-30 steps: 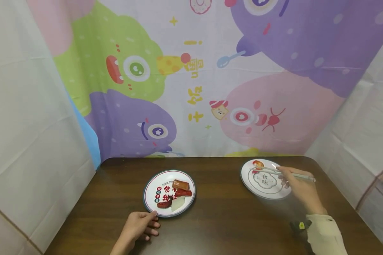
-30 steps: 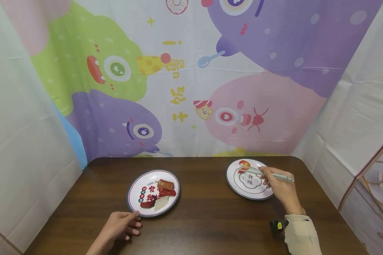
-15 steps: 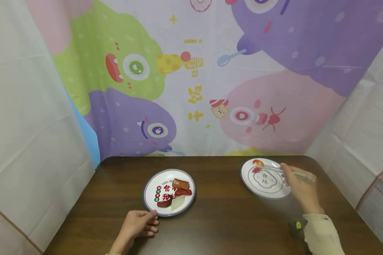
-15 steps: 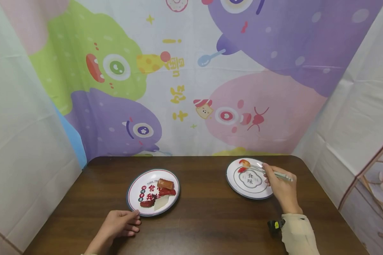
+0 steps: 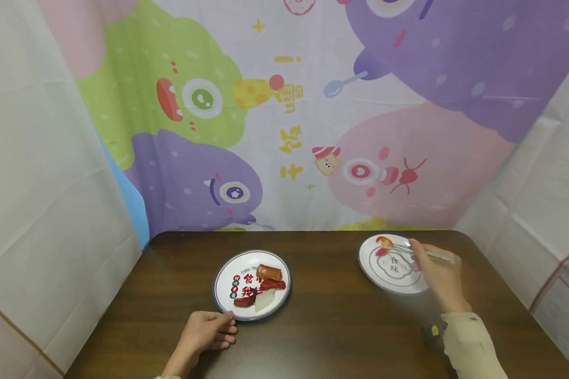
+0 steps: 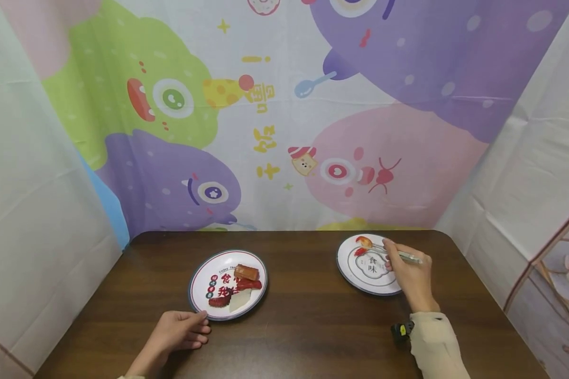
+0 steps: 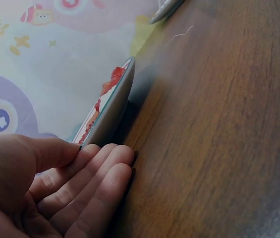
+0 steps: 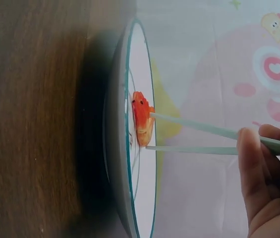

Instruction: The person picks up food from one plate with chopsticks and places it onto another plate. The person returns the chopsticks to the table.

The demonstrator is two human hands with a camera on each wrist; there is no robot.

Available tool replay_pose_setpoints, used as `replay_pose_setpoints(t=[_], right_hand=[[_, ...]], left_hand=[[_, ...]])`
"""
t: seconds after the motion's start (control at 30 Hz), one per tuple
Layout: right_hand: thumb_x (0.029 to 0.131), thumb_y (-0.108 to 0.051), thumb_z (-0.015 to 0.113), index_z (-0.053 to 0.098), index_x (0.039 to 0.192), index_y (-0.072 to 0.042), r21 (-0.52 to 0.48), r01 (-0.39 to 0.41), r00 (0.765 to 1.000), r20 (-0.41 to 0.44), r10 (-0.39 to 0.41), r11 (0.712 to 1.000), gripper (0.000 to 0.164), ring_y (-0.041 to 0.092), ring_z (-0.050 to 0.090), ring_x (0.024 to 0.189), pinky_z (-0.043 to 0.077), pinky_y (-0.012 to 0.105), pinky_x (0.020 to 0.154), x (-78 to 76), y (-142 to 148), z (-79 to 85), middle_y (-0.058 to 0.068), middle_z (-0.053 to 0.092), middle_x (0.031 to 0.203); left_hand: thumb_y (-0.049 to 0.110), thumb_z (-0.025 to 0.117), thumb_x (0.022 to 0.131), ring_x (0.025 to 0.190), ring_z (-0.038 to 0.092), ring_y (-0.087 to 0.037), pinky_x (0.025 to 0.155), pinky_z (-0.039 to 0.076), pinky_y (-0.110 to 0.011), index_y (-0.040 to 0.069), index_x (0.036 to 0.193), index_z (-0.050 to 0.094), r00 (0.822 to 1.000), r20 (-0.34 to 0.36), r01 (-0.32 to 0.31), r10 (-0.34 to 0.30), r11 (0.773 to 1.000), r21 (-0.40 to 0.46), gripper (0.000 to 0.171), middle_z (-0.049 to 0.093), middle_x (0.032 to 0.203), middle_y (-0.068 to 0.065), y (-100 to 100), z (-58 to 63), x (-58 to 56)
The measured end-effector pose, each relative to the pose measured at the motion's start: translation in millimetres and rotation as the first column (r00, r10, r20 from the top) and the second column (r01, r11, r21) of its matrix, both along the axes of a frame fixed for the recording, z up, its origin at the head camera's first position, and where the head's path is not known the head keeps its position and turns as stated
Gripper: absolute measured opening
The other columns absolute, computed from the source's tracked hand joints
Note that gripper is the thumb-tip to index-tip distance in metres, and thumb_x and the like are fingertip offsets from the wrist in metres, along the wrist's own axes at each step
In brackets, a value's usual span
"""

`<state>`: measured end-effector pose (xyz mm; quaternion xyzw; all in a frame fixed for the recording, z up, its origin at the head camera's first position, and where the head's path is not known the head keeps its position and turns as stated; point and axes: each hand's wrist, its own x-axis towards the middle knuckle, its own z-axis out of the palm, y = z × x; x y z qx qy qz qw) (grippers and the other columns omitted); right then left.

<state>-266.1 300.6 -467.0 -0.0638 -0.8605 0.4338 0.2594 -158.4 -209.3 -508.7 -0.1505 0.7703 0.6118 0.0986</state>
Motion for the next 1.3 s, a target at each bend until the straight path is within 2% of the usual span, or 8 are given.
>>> replay_pose_setpoints(t=[0.13, 0.3, 0.6, 0.87, 0.93, 1.07, 1.17, 1.3], right_hand=[[0.099, -0.048, 0.066, 0.081, 0.100, -0.005, 0.051, -0.047, 0.999, -0.016, 0.048, 0.998, 0.045, 0.003, 0.065, 0.059, 0.047, 0.011, 0.059, -2.2, -1, -2.6, 0.012, 0.078, 0.081], [0.099, -0.049, 0.065, 0.080, 0.106, -0.003, 0.021, -0.079, 0.996, 0.033, 0.078, 0.997, 0.048, 0.015, 0.069, 0.059, 0.049, 0.017, 0.055, 0.6, -4, -1.2, 0.017, 0.077, 0.084], [0.096, -0.055, 0.066, 0.083, 0.099, -0.011, 0.064, -0.031, 0.999, 0.027, 0.029, 0.997, 0.047, 0.006, 0.065, 0.061, 0.046, 0.018, 0.057, 3.5, -19, 13.2, 0.006, 0.077, 0.076], [0.099, -0.049, 0.065, 0.082, 0.099, -0.005, 0.121, -0.022, 1.000, -0.007, 0.023, 0.992, 0.047, 0.040, 0.073, 0.096, 0.054, 0.046, 0.088, 2.1, -21, 10.6, 0.016, 0.079, 0.094], [0.099, -0.047, 0.066, 0.081, 0.098, -0.003, 0.106, -0.037, 0.999, -0.008, 0.038, 0.994, 0.047, 0.038, 0.074, 0.088, 0.058, 0.038, 0.080, 2.3, -22, 10.5, 0.018, 0.078, 0.091], [0.101, -0.045, 0.063, 0.080, 0.100, -0.001, 0.112, -0.059, 0.998, -0.004, 0.060, 0.992, 0.047, 0.019, 0.071, 0.062, 0.050, 0.018, 0.060, 2.4, -23, 12.0, 0.018, 0.077, 0.083], [0.105, -0.043, 0.057, 0.080, 0.101, -0.002, 0.153, -0.057, 0.998, -0.010, 0.059, 0.987, 0.048, 0.012, 0.068, 0.056, 0.051, 0.023, 0.065, 2.0, -23, 12.5, 0.017, 0.077, 0.079], [0.106, -0.043, 0.052, 0.080, 0.098, -0.003, 0.173, -0.043, 0.999, -0.019, 0.047, 0.984, 0.049, 0.017, 0.071, 0.061, 0.053, 0.042, 0.078, 1.9, -23, 11.1, 0.014, 0.076, 0.072]], left_hand=[[0.027, 0.067, 0.100, 0.063, 0.074, -0.018, 0.058, 0.063, -0.031, -0.010, 0.096, 0.074, 1.000, -0.009, 0.002, -0.002, 1.000, 0.001, 0.037, 0.077, 0.080, -0.014, 1, -0.9, -0.9], [0.027, 0.067, 0.101, 0.064, 0.074, -0.019, 0.058, 0.063, -0.032, -0.011, 0.096, 0.073, 1.000, -0.018, -0.005, 0.005, 1.000, -0.002, 0.038, 0.077, 0.080, -0.015, 1, -2.9, -1.5], [0.027, 0.066, 0.101, 0.064, 0.074, -0.019, 0.058, 0.063, -0.031, -0.010, 0.096, 0.074, 1.000, -0.019, -0.006, 0.006, 1.000, 0.004, 0.038, 0.077, 0.080, -0.014, -1, -3.3, -0.8], [0.027, 0.066, 0.101, 0.064, 0.074, -0.018, 0.058, 0.063, -0.031, -0.010, 0.096, 0.074, 1.000, -0.018, -0.001, 0.001, 1.000, 0.007, 0.039, 0.077, 0.080, -0.014, -1, -6.0, 0.0], [0.027, 0.066, 0.101, 0.064, 0.074, -0.019, 0.058, 0.063, -0.031, -0.010, 0.096, 0.073, 1.000, -0.021, -0.002, 0.002, 1.000, 0.008, 0.039, 0.077, 0.080, -0.014, -1, -6.4, 0.0], [0.028, 0.066, 0.101, 0.064, 0.074, -0.018, 0.058, 0.063, -0.031, -0.009, 0.096, 0.074, 1.000, -0.019, 0.001, -0.001, 1.000, 0.011, 0.038, 0.077, 0.079, -0.013, -1, -5.2, 0.7], [0.029, 0.067, 0.100, 0.064, 0.074, -0.017, 0.058, 0.063, -0.030, -0.008, 0.095, 0.074, 1.000, -0.016, 0.003, -0.003, 1.000, 0.015, 0.038, 0.077, 0.079, -0.012, -1, -4.2, 1.1], [0.029, 0.068, 0.100, 0.064, 0.074, -0.017, 0.058, 0.063, -0.030, -0.008, 0.095, 0.074, 1.000, -0.015, 0.004, -0.004, 1.000, 0.020, 0.038, 0.077, 0.078, -0.011, -1, -4.7, 1.5]])
